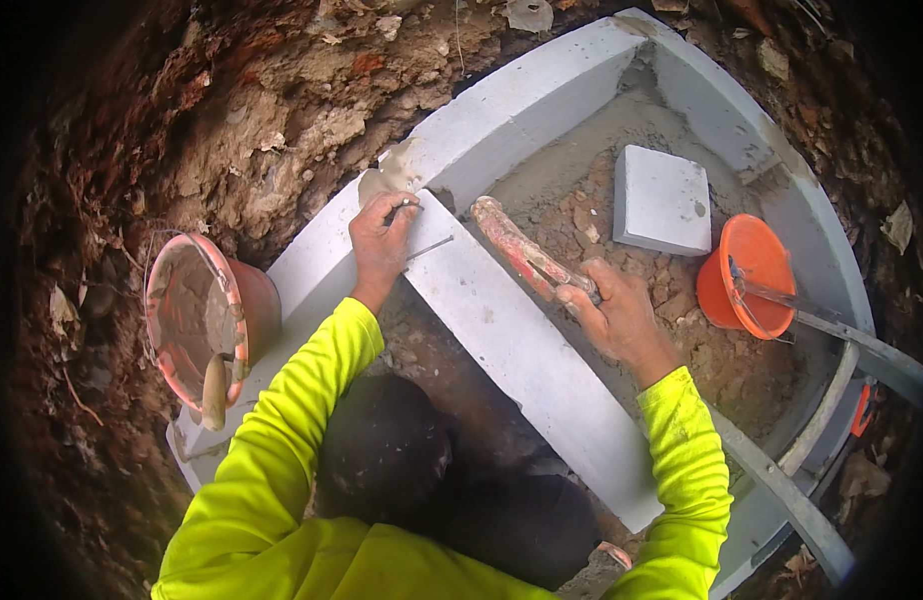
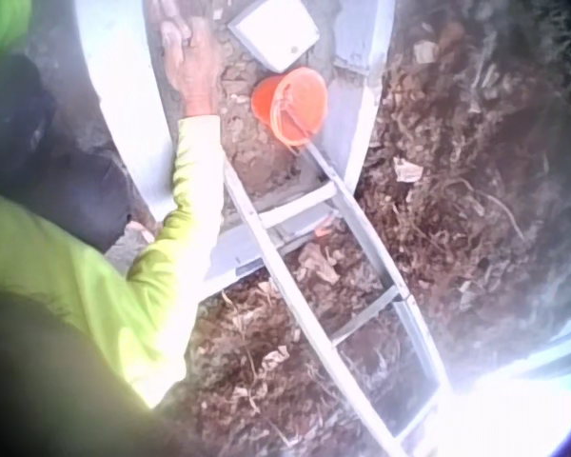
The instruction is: The person spreads wet cement into a dug-out trench using a trowel and a bucket. They place white rectangular paving stones into the trench, adjusting their position by hand and tapping them with a hammer. The person uses a measuring tape to check the alignment of the stones and continues to fill gaps with cement.
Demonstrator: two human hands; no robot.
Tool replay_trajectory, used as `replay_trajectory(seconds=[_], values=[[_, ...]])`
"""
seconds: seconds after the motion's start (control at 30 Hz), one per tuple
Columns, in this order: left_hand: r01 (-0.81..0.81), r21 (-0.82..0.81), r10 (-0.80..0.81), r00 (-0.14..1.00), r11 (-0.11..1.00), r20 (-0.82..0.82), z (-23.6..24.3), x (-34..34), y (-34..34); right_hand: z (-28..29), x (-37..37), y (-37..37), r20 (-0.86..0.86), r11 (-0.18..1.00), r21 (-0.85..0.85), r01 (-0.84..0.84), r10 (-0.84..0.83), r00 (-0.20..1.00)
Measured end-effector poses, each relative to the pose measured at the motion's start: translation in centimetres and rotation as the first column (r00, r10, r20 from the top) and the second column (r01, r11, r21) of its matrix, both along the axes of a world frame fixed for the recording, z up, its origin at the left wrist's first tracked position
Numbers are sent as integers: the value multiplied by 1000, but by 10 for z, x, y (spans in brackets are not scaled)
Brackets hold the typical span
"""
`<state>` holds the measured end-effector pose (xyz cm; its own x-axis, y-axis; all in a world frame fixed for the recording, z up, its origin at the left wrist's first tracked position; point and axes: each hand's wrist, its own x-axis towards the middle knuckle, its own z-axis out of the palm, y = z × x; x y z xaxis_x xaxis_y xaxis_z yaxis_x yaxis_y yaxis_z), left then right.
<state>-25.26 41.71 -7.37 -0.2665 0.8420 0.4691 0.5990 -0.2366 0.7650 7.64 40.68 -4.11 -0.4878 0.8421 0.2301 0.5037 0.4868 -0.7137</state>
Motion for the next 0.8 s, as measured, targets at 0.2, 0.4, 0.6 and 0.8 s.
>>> replay_trajectory(seconds=[0.2,0.4,0.6,0.8], values=[[28,31,-23,988,999,-151,-6,0,-5,-10,-33,27,-73,992,64,-110,114,991],[57,79,-36,970,995,-239,-8,2,-1,-30,-53,50,3,981,73,-181,182,983],[100,49,-85,967,994,-241,-6,0,0,-43,-57,54,-13,975,96,-199,201,980],[105,8,-99,962,994,-255,-8,-2,0,-54,-62,65,59,972,96,-214,209,976]])
